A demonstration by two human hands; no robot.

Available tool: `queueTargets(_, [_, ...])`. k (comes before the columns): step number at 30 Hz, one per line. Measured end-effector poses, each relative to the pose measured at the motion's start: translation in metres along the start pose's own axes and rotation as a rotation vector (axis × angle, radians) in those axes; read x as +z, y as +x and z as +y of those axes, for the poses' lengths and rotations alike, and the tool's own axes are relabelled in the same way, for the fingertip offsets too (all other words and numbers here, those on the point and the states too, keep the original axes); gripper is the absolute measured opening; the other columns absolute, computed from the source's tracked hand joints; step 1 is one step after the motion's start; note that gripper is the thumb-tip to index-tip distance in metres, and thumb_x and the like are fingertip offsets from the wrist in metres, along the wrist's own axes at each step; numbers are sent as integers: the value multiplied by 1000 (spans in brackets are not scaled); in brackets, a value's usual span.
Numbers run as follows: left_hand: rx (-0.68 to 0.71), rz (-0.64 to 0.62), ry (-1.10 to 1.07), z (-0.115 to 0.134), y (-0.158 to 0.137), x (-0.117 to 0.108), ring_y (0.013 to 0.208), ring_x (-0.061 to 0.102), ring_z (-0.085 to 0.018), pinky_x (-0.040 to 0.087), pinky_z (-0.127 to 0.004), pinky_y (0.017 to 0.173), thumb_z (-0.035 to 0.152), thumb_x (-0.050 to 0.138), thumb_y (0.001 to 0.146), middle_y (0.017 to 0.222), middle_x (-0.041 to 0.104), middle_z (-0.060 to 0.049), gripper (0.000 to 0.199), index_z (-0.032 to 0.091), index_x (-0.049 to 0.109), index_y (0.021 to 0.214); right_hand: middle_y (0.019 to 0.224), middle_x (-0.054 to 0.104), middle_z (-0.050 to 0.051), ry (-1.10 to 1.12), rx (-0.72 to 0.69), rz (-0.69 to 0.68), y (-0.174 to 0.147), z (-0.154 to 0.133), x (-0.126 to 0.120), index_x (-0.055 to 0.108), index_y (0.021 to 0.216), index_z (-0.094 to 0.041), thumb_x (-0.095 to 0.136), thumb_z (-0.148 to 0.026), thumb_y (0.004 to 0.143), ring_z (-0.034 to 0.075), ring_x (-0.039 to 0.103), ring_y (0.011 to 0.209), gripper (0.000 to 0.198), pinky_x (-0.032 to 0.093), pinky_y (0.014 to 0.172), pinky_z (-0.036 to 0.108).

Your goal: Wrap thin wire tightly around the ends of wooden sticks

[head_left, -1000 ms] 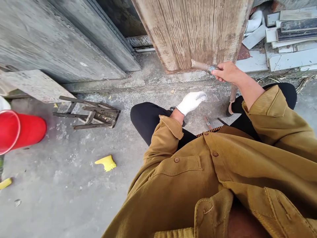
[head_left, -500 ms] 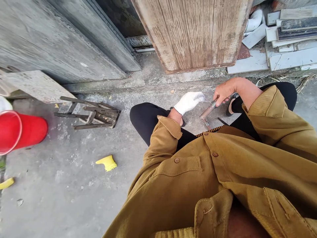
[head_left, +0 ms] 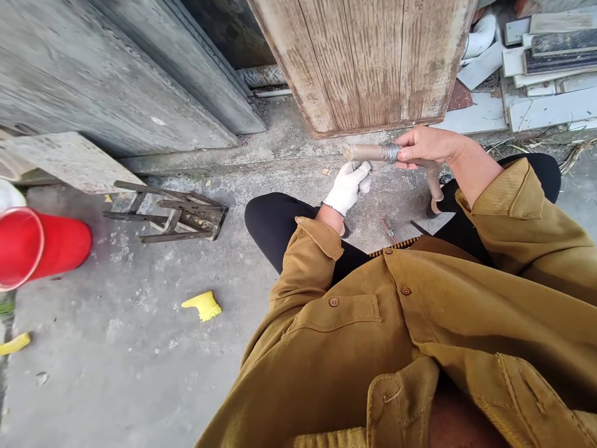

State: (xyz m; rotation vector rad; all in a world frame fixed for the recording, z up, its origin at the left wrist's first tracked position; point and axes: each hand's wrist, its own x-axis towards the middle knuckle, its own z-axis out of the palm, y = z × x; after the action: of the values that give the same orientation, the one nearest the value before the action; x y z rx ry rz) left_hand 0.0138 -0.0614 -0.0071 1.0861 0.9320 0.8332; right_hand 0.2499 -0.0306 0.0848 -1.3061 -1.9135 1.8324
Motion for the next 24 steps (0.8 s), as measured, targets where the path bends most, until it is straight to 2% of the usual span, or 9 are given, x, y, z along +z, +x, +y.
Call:
queueTargets(2, [-14,13,-15,-4,1,1,42,29,-7,30,-23,45,58,69,96,52,34,9,43,21,51,83,67,55,0,15,-45,-88,0,2,-1,58,75,-19,78,-63,85,11,49,61,49,40,60,26])
queueTargets(3, [-21,5,-16,-4,1,2,42,28,-6,28,-23,44,57,70,96,52,35,9,42,21,52,84,67,55,0,53,-97,-126,0,3,-1,58,75,-19,80,-65,83,11,48,60,52,39,59,26])
queueTargets(6, [-45,-43,-15,-2,-1,4,42,26,-5,24,-24,42,58,66,98,62,52,4,39,20,60,95,69,57,-1,234,-254,-144,2,7,-2,59,80,-17,84,-69,76,8,45,56,58,37,56,25])
queueTargets(8, [-51,-55,-40,0,-3,6,43,27,-5,24,-24,41,61,62,100,69,59,2,41,19,63,102,69,57,-1,340,-284,-68,2,8,-3,59,83,-16,86,-67,76,7,46,55,58,36,55,25])
queueTargets(10, [-48,-48,-63,1,-4,7,43,27,-5,23,-23,41,62,58,101,68,58,2,45,18,64,102,69,57,-2,407,-258,46,0,7,-4,57,83,-16,85,-62,79,7,47,54,54,36,54,25])
queueTargets(15, [13,-24,-10,-5,0,7,41,25,-5,22,-21,40,60,58,102,60,49,5,43,17,67,100,68,54,-1,429,-104,301,1,3,-7,54,81,-18,68,-47,101,8,47,57,38,39,55,24])
queueTargets(17, [55,-38,74,-5,1,8,42,30,-6,25,-22,41,59,59,102,58,48,5,43,17,68,101,69,54,-1,413,-52,382,8,6,-6,54,82,-18,64,-45,104,9,48,58,36,39,55,24])
queueTargets(21, [118,-151,375,-1,-1,11,53,47,-10,39,-23,56,48,58,103,59,52,2,36,15,71,94,70,56,2,240,69,506,30,21,0,56,84,-19,65,-50,101,11,48,57,37,39,52,25])
queueTargets(24, [169,-255,625,2,-4,14,62,55,-13,45,-25,67,36,54,103,64,58,1,30,15,72,94,74,61,8,-215,159,482,43,31,5,64,90,-18,64,-58,98,21,61,72,40,47,60,31])
